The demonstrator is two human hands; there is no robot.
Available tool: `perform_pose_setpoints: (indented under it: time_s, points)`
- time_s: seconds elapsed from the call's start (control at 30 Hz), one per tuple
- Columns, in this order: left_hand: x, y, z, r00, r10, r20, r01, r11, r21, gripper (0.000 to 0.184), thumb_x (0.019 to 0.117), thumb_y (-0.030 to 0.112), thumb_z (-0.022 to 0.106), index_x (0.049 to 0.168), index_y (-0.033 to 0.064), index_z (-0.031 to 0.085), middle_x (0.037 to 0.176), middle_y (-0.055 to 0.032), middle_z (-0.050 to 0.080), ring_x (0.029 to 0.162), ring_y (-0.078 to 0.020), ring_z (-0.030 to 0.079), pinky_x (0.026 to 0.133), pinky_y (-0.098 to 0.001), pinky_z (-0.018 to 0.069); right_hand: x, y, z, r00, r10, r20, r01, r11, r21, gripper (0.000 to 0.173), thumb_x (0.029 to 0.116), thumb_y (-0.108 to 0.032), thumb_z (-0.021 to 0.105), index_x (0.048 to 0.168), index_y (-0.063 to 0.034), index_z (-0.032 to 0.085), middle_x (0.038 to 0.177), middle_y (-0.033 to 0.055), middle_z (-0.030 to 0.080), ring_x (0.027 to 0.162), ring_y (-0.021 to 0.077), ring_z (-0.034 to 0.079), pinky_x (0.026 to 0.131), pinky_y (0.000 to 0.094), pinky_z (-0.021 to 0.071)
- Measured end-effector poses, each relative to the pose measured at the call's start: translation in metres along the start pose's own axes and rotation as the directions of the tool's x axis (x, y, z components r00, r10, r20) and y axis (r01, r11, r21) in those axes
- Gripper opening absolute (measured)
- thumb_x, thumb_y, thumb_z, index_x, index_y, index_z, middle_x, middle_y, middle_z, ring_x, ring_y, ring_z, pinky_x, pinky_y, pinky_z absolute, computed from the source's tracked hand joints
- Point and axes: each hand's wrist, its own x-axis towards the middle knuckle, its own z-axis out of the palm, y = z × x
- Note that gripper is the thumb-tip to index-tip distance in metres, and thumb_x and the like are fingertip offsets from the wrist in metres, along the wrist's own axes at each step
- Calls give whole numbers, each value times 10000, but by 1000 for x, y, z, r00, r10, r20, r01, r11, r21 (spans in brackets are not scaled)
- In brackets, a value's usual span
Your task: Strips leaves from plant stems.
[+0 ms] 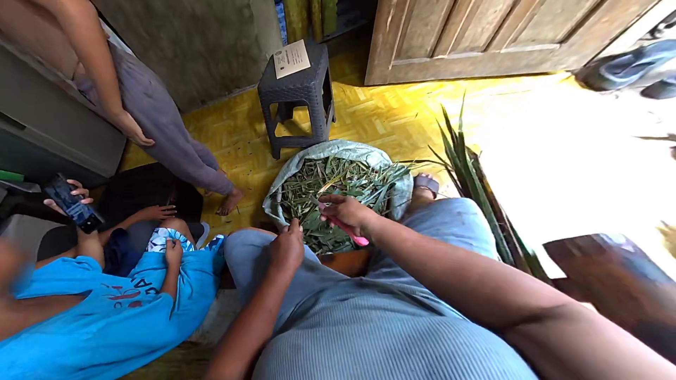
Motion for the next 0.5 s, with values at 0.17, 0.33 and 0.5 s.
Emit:
perform_pose_setpoints:
  time_s: [0.17,0.33,0.5]
  points:
    - [-1,3,4,1000,12,-12,-11,1000,28,470,1138,271,345,1562,89,435,1442,-204,580,1211,-372,651,1000,-522,525,4,3,-4,1000,13,-27,-11,999,51,369,1053,-68,550,1420,-67,517,954,68,622,656,94,562,577,227,468]
    - [1,-1,6,999,51,-12,-51,998,-48,468,1139,252,339,1542,44,452,1415,-223,601,1257,-371,627,1057,-531,490,0,5,-3,1000,21,-18,-18,990,142,377,1045,-33,544,1420,-68,524,895,69,627,611,92,558,548,212,468]
    - [-1,-3,2,997,73,4,-73,995,-66,450,1137,228,339,1506,22,491,1383,-230,621,1253,-372,629,1066,-527,480,2,11,-3,1000,4,-24,0,989,147,364,1037,-32,562,1399,-67,540,866,55,620,623,90,560,565,214,473]
